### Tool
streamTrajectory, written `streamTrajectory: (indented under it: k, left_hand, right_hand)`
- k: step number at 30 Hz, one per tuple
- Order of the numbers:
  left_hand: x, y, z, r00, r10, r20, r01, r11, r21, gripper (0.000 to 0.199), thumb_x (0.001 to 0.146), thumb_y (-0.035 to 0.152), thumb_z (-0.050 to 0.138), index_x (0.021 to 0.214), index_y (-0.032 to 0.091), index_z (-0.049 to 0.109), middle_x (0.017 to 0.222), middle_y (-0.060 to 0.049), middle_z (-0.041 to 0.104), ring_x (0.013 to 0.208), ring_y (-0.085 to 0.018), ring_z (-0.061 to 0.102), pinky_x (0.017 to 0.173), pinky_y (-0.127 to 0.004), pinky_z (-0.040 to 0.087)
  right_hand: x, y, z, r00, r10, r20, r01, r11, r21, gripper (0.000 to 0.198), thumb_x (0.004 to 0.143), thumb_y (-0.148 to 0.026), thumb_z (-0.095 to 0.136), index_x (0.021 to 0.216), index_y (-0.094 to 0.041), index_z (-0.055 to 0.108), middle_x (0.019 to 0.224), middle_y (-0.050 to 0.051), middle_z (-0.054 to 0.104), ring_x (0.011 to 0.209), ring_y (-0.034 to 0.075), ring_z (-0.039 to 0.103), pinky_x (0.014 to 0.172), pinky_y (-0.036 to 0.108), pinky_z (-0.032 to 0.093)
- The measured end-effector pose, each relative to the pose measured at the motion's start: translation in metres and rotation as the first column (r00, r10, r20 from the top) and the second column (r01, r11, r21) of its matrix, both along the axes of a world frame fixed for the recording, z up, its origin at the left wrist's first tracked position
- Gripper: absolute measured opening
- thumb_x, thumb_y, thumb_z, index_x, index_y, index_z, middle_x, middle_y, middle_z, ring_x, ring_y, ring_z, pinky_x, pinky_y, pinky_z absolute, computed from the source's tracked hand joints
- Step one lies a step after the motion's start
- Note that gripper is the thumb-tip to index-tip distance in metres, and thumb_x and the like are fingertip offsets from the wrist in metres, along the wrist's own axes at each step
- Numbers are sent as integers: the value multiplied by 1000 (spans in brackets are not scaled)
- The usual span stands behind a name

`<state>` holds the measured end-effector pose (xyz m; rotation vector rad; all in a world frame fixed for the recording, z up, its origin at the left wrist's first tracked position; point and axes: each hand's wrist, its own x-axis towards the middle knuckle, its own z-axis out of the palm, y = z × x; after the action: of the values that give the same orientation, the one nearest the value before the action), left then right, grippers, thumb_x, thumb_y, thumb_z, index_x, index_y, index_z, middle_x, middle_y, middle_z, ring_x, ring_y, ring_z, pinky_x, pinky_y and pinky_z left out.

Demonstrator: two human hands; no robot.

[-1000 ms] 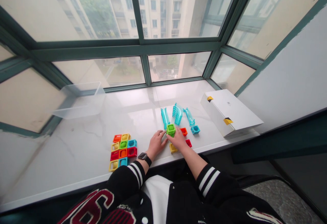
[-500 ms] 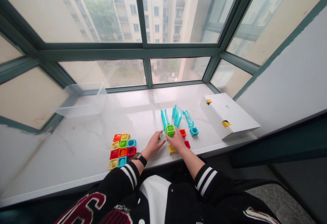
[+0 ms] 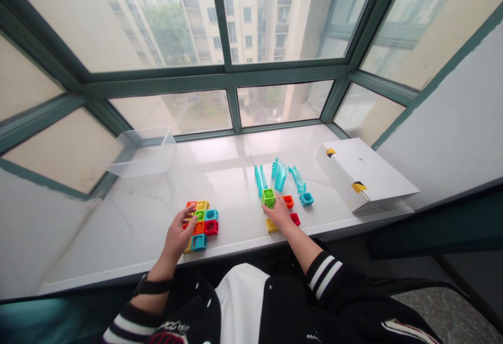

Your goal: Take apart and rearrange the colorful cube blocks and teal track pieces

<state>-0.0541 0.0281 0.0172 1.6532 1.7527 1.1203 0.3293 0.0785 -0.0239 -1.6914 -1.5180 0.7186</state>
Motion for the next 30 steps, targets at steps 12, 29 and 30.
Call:
streamTrajectory:
  k: [12, 29, 30]
  left_hand:
    - [-2, -9, -40, 882, 59, -468, -5, 993, 114, 40, 95, 45, 58, 131, 28, 66, 143, -13, 60, 138, -36, 53, 119, -58, 40]
    - [70, -9, -49, 820, -125, -558, 156, 988, 7, 40, 102, 36, 54, 139, 40, 69, 162, -9, 45, 153, -40, 36, 118, -61, 42]
    - [73, -10, -48, 820, -137, -556, 169, 986, 6, 40, 102, 35, 54, 139, 41, 69, 162, -8, 45, 153, -40, 36, 118, -61, 42]
  right_hand:
    - [8, -2, 4, 990, 1, -143, -4, 1000, -23, 77, 72, -43, 83, 142, -25, 56, 143, 15, 63, 127, 33, 64, 107, 52, 53]
    - [-73, -73, 66, 818, 570, 73, -574, 818, 43, 39, 94, -20, 62, 132, -30, 68, 127, 8, 65, 107, 23, 69, 97, 38, 57]
    - [-80, -73, 59, 803, 583, 126, -585, 811, -24, 42, 93, -19, 64, 133, -29, 68, 130, 9, 63, 110, 24, 68, 98, 38, 56]
